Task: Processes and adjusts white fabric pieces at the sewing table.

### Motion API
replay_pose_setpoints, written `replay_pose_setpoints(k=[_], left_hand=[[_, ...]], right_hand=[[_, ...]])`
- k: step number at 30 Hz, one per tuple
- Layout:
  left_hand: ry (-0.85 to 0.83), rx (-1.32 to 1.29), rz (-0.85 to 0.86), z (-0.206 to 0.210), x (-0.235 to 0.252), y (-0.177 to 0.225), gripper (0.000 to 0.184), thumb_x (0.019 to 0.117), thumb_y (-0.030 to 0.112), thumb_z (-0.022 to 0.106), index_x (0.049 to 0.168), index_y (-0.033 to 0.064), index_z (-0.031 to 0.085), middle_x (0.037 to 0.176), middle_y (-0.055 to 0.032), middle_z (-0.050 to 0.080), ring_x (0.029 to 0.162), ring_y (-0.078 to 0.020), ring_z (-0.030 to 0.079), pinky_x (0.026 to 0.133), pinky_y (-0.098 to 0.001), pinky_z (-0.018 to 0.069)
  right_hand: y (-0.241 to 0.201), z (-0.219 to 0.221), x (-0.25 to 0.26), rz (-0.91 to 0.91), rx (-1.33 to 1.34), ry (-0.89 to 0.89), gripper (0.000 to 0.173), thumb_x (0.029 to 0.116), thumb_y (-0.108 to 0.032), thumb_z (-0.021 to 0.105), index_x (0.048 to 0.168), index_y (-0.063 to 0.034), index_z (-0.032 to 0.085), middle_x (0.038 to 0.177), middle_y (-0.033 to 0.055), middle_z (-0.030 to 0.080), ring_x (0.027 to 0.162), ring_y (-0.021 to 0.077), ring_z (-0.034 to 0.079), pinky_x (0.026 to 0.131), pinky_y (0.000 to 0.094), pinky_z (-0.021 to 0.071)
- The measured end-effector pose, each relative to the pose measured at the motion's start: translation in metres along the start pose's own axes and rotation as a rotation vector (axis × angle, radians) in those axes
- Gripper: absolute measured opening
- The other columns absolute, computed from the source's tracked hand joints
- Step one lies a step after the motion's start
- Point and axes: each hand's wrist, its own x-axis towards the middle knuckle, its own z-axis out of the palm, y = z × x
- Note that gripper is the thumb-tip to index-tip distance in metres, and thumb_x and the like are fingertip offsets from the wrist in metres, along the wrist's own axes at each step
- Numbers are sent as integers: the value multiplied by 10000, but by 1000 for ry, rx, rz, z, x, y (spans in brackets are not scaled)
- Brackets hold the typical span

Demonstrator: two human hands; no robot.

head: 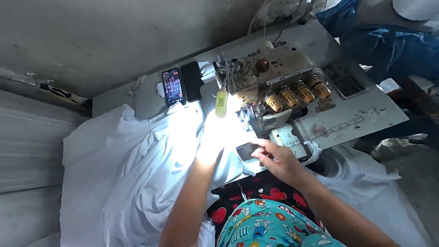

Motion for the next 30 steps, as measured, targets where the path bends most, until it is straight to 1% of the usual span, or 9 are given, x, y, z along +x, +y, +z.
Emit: replay_pose_setpoints(k=[3,5,9,13,17,21,25,28,30], left_hand=[[39,154,-37,1,1,-7,248,1026,161,567,1184,22,699,1213,-189,684,1201,-344,625,1121,-559,388],[53,207,-100,-5,-5,-1,228,1020,158,580,1154,8,688,1162,-212,675,1138,-381,633,990,-567,482],[149,5,-215,-22,-45,0,227,974,85,598,1139,-55,666,1006,-178,702,938,-224,686,864,-388,560],[39,21,-230,-34,-80,22,209,965,155,618,961,-18,735,814,-101,711,721,-130,672,699,-291,562],[-60,-162,-52,-15,-89,43,246,995,260,636,1030,48,755,909,-27,750,820,-72,708,778,-272,593],[-52,-55,101,-3,-60,51,239,984,219,646,1105,40,747,988,-90,758,923,-206,726,874,-407,566],[-99,-35,174,-9,-44,59,188,1005,221,610,1011,71,724,878,-68,715,820,-196,694,772,-393,553],[14,-4,180,-26,-47,66,213,1010,247,602,1001,80,734,800,-63,715,715,-195,700,628,-373,557],[111,-1,200,-44,-47,69,186,998,221,621,1003,72,732,805,-56,704,691,-167,677,609,-340,551]], right_hand=[[-1,0,2,-35,16,-6,329,1058,-236,525,1254,-17,674,902,55,732,736,72,691,677,241,597],[-1,1,4,-65,32,-17,302,1058,-220,527,1214,-25,697,910,64,733,728,75,685,674,244,594],[-4,11,8,-189,105,5,212,1032,-151,576,1111,-30,730,1029,97,736,825,67,690,750,208,580],[-6,21,12,-303,-29,-14,270,1028,-140,563,1253,-57,689,1225,177,682,930,196,709,772,299,590],[4,9,19,-328,-95,-41,219,1003,-157,581,1154,-49,698,1001,141,726,793,228,711,677,363,592],[17,-24,29,-136,-134,46,184,942,-127,577,969,-3,710,943,134,711,796,164,678,710,301,571],[14,-29,20,-135,-77,190,281,928,-141,639,1144,38,650,1029,158,684,765,93,622,686,213,534],[-8,-4,9,-188,92,384,248,983,-260,684,1108,-83,563,890,-14,611,684,-42,546,621,109,479],[-27,24,4,-195,256,245,230,980,-241,675,1108,-94,553,909,-39,648,647,-76,531,582,92,458]])
